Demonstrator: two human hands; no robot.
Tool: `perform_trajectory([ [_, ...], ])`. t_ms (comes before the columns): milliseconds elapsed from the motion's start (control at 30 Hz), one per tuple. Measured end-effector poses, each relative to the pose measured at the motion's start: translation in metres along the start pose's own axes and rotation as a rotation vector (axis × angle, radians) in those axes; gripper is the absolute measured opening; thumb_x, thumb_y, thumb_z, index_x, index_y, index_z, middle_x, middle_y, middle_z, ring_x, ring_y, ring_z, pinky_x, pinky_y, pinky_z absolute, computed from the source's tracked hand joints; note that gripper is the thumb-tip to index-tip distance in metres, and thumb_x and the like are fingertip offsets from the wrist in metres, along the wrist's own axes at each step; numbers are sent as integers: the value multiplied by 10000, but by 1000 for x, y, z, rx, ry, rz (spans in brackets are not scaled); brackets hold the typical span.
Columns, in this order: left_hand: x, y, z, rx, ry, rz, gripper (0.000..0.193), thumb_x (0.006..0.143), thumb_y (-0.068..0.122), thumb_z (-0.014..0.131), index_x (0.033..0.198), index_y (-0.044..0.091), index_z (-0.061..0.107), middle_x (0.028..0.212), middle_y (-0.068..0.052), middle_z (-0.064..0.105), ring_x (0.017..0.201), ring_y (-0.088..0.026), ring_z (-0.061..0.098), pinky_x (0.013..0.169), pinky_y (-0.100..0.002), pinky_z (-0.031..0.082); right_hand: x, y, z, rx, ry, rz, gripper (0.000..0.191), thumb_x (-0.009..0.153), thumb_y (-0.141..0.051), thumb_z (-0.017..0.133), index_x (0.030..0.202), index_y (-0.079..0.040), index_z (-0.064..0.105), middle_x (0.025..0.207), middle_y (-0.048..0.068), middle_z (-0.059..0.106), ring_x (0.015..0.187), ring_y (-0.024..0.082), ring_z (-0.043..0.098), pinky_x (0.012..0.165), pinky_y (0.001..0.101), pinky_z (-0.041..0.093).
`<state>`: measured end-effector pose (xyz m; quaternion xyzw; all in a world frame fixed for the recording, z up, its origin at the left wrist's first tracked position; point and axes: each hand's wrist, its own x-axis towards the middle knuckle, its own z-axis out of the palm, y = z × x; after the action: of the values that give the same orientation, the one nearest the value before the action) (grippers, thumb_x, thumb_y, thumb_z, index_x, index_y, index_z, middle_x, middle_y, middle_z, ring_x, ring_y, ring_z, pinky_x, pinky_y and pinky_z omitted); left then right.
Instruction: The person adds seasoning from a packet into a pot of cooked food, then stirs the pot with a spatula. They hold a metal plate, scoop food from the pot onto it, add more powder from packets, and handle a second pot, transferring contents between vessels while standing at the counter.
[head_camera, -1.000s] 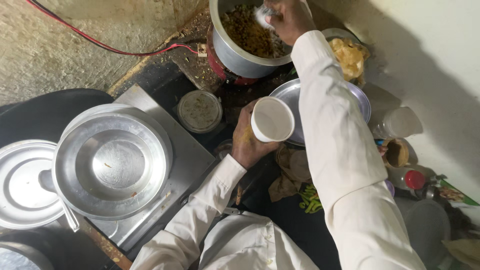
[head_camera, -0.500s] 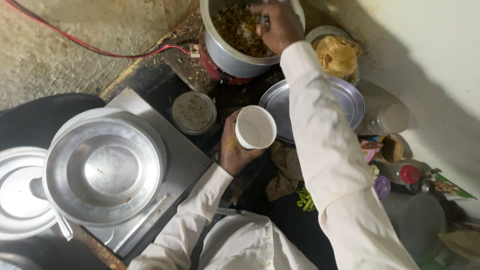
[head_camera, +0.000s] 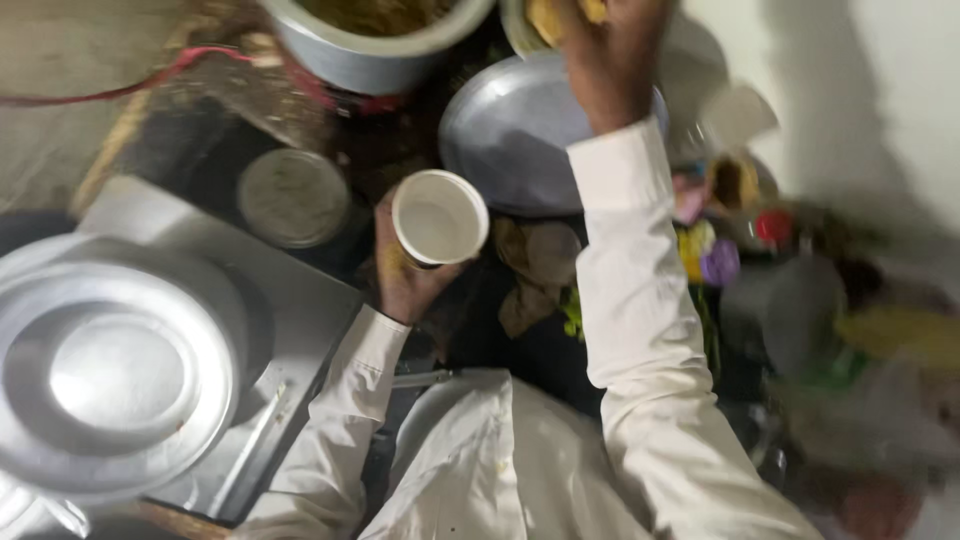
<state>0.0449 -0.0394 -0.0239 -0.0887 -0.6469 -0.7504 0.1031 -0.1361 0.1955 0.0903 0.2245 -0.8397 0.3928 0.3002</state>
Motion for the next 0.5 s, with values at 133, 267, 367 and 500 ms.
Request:
perform_trajectory([
  [133,-10,-6,24,-111,-93,-127,991,723,191,965,1478,52,339,1423,-99,495,1305,-218,570,1099,-375,528,-129,-23,-77,258,220,434,233,1045,-282,753,1173,-97,693,905,2,680,655,32,570,586,203,484],
  [267,-8,-16,41,-1205,187,-1277,1113,534,397,960,1452,99,407,1328,-154,526,1129,-363,567,840,-545,478,-238,-27,-66,4,-117,686,328,878,-150,800,1168,-47,684,1108,108,728,1015,229,703,899,355,569],
  [367,-20,-19,56,-202,-295,-153,920,799,283,941,1469,104,336,1418,-90,510,1290,-252,581,1046,-463,537,-286,-21,-48,-386,-269,579,610,673,-156,855,1227,-47,625,1225,213,632,1164,405,597,967,498,501],
  [500,-17,-26,71,-405,-270,-368,853,815,486,866,1434,124,405,1366,-93,533,1226,-312,569,964,-528,515,-306,-6,-51,-539,-479,887,733,665,-251,898,1309,-112,578,1304,175,599,1240,396,546,994,553,441],
])
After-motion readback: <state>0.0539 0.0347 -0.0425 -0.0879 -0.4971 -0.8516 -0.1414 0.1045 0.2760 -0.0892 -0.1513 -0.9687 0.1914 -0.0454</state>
